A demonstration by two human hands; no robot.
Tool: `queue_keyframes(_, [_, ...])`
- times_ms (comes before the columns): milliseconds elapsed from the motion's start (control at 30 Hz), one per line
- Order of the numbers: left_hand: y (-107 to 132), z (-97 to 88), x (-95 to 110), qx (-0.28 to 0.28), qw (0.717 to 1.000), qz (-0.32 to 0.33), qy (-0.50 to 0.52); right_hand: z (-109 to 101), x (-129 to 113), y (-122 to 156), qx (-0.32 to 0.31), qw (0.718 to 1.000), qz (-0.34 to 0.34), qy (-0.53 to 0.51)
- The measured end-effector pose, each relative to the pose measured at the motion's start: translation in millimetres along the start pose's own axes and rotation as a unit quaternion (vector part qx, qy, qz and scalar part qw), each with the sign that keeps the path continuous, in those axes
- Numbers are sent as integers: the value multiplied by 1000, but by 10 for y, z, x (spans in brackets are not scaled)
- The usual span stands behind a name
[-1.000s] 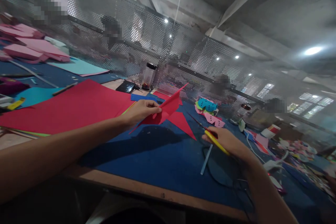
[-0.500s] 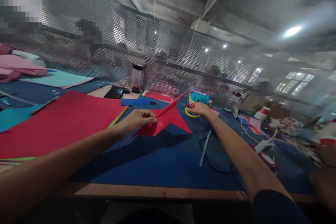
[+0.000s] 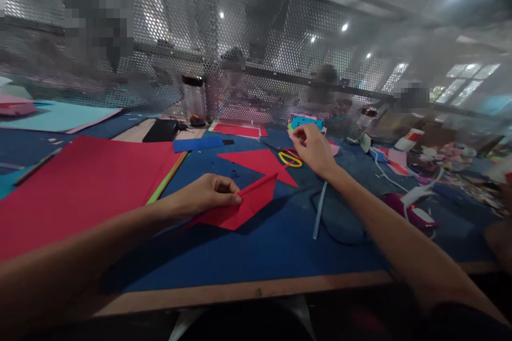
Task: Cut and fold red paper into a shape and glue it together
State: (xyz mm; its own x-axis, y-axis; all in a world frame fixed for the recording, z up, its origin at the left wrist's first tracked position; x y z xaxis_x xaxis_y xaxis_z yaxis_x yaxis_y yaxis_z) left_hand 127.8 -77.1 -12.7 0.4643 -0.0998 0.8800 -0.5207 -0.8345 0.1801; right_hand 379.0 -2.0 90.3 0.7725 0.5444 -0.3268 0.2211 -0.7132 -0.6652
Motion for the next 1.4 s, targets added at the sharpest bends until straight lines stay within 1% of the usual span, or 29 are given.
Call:
queue_keyframes(33, [-1, 22, -9, -14, 1000, -2, -19, -94, -182, 108, 33, 998, -45, -35])
queue_keyframes(100, [-2, 45, -19, -32, 998, -1, -58, -197, -554, 343, 49, 990, -112, -77])
queue_keyframes(133, [0, 42, -20, -33, 997, 2, -66, -206, -729, 451, 35, 987, -130, -92])
queue_keyframes(200, [13, 24, -15, -30, 997, 11, -67, -141, -1041, 631, -28, 981, -150, -118])
queue_keyframes(233, [28, 39, -23, -44, 996, 11, -72, -68, -1179, 711, -74, 976, -162, -124])
queue_keyframes(267, [48, 56, -22, -58, 995, 17, -80, 25, -1282, 782, -126, 970, -169, -121])
queue_keyframes(333, [93, 73, -14, -73, 992, 35, -93, 189, -1373, 878, -192, 961, -163, -111])
queue_keyframes(433, [143, 83, -21, -79, 989, 50, -114, 415, -1324, 945, -257, 951, -128, -112])
queue_keyframes(500, [150, 90, -34, -82, 986, 57, -132, 508, -1266, 961, -272, 947, -114, -128])
queue_keyframes(567, [142, 89, -33, -77, 983, 72, -152, 552, -1214, 971, -275, 944, -103, -148])
queue_keyframes(700, [134, 55, 16, -29, 976, 101, -193, 562, -1154, 991, -276, 940, -93, -177])
queue_keyframes(833, [170, 32, 84, 33, 965, 123, -227, 581, -1126, 1006, -281, 940, -91, -169])
queue_keyframes(900, [194, 22, 128, 67, 953, 147, -257, 615, -1114, 1017, -287, 941, -91, -151])
queue_keyframes(967, [215, 31, 171, 88, 937, 179, -287, 658, -1104, 1030, -295, 941, -93, -134])
queue_keyframes(1067, [242, 83, 224, 92, 912, 230, -326, 705, -1097, 1043, -302, 940, -96, -124])
queue_keyframes(1200, [321, 126, 315, 119, 875, 296, -364, 719, -1098, 1049, -297, 942, -102, -116])
queue_keyframes(1300, [362, 178, 333, 113, 862, 324, -374, 721, -1095, 1056, -288, 944, -109, -114])
queue_keyframes(1400, [360, 224, 302, 94, 856, 328, -389, 729, -1092, 1074, -283, 946, -119, -108])
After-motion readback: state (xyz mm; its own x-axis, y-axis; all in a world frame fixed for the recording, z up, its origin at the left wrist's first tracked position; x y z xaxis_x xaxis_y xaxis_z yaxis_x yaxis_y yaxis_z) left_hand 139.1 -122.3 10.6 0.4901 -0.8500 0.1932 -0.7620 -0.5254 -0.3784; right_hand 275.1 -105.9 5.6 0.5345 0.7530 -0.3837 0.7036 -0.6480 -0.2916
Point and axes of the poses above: each hand's wrist, its own y-axis away from the middle knuckle, its own z-axis out of the palm, x = y × z, the point moved 8 cm from there along -y, towards the middle knuckle, and after that the axes turned 12 degrees about -y, right-handed, at the moved point
